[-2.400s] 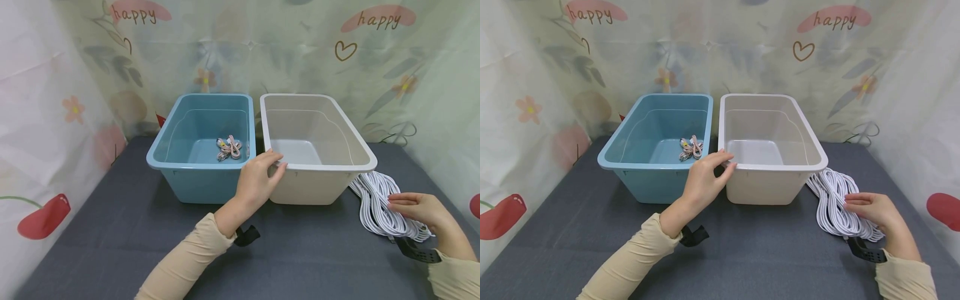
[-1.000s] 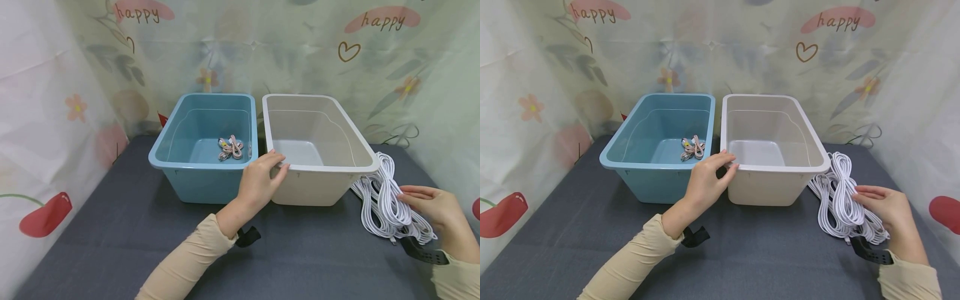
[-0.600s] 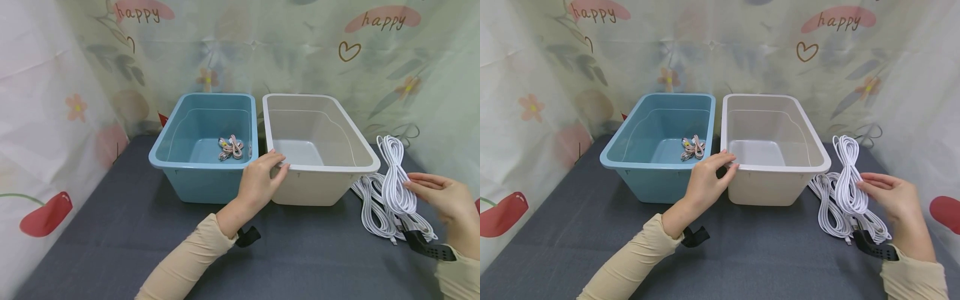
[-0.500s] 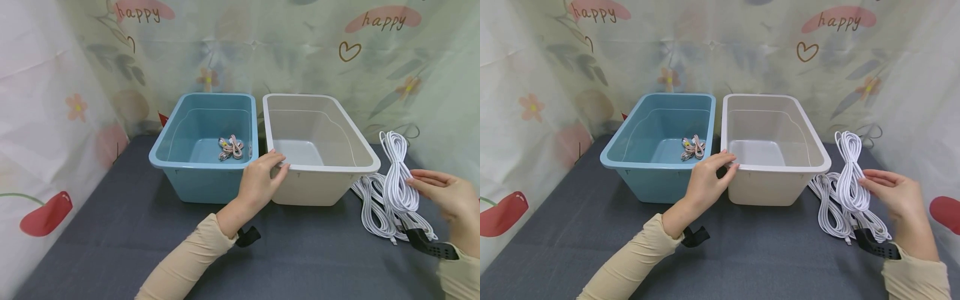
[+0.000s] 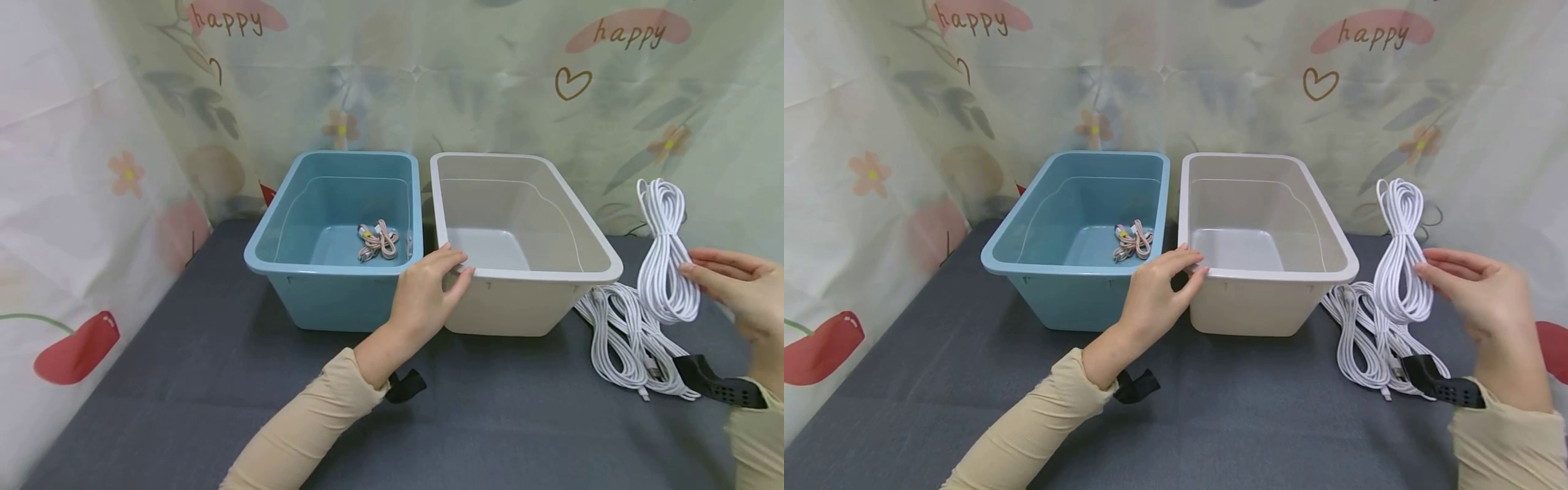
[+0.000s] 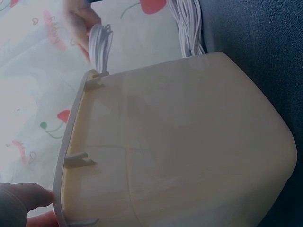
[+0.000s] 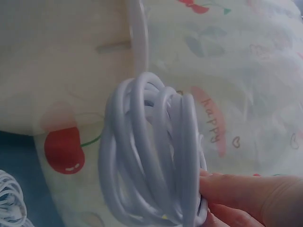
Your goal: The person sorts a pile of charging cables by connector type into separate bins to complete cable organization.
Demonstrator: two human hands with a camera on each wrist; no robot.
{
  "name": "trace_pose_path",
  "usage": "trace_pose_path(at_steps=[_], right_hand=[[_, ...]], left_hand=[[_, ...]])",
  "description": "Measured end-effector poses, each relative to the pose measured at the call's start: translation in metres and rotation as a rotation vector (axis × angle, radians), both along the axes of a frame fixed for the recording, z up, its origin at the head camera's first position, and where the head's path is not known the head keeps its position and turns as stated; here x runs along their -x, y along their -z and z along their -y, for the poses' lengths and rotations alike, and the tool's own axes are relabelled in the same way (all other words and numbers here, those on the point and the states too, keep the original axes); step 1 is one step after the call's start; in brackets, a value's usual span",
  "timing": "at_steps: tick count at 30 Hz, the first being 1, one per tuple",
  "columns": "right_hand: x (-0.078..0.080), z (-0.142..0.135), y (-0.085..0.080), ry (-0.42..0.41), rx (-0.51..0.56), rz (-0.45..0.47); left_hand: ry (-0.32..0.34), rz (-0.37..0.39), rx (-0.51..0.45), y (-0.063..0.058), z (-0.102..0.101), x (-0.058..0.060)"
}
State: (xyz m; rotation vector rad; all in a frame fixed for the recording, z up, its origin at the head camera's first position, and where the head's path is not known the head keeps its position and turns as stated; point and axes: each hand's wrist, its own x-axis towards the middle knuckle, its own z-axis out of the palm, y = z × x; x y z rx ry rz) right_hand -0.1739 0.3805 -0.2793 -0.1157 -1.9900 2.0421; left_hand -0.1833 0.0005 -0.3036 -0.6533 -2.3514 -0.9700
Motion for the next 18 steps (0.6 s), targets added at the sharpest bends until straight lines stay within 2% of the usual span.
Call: trace_pose_path(at_steps=[2,9,18], right_hand=[[0.001,0.002,-0.004,0.007,0.013,-0.023],[0.007,0.012,-0.020,0.061,-0.070,-0.052],[0.013,0.024,-0.039,0.021,-0.013,-0.112]], left_hand=[[0.001,-0.003,-0.002,0.000,0.000,0.000],[0.003,-0.008,-0.001,0.001,0.000,0.001],[0.005,0.002,-0.006,0.001,0.000,0.000]])
